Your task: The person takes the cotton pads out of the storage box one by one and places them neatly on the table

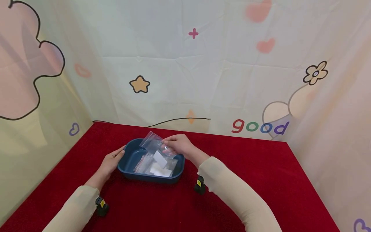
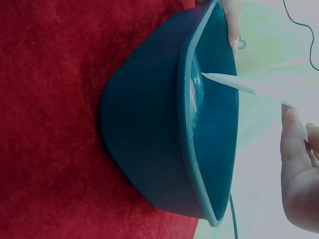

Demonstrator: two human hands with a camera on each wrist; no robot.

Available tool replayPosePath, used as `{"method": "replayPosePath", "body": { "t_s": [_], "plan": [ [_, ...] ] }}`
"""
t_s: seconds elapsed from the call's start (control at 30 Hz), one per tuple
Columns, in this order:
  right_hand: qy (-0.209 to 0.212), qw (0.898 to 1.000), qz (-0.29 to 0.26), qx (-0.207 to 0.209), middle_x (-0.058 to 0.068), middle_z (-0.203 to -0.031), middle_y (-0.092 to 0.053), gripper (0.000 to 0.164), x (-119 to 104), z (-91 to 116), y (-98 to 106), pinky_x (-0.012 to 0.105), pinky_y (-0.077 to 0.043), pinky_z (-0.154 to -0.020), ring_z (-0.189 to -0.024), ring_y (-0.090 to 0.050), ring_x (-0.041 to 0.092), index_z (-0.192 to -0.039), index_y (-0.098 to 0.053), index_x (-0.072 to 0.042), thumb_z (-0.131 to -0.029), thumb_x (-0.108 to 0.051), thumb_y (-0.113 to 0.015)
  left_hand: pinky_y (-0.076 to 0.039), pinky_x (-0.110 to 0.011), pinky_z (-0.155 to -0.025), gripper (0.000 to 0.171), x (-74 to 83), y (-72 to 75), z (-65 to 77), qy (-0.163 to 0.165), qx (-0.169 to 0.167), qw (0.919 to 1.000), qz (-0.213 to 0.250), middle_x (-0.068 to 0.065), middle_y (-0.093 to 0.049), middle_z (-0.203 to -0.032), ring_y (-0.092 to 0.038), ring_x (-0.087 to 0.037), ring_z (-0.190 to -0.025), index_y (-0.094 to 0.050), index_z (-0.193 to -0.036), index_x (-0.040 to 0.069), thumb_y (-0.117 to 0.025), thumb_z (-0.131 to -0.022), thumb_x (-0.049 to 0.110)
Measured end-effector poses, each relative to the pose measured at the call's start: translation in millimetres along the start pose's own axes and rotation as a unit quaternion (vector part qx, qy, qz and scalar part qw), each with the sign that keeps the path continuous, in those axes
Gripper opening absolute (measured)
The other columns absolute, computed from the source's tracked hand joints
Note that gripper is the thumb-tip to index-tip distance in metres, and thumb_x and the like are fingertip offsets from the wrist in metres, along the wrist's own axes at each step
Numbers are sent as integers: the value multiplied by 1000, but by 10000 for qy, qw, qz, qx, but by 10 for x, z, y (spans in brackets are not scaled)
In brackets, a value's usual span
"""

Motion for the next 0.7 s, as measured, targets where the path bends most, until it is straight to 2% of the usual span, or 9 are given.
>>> {"method": "replayPosePath", "body": {
  "t_s": [0.5,0.7],
  "plan": [
    [-86,9970,-664,390,16,-129,-72,32,102,177,105,31,-63,-90,-97,-71,18,-131,-70,-7,-103,-22,-63,-33,-54,-125,51,-13,-7,-1,32,-52,10000,45,-19,-31,-167,-29,-38,-156,-35,-160,9,-41,-112,26],
    [-73,9952,-902,380,19,-130,-71,35,171,224,149,29,-63,-85,-91,-72,16,-133,-68,-4,-104,-21,-61,-32,-55,-125,52,-16,0,-14,52,-21,10000,-13,-20,-31,-167,-28,-39,-156,-34,-160,10,-41,-112,27]
  ]
}}
Point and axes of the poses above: each hand's wrist, its own z-axis away from the middle knuckle, its own y-axis out of the back of the hand, x = y × z, the point moved 1 cm from there along -z, towards the middle knuckle
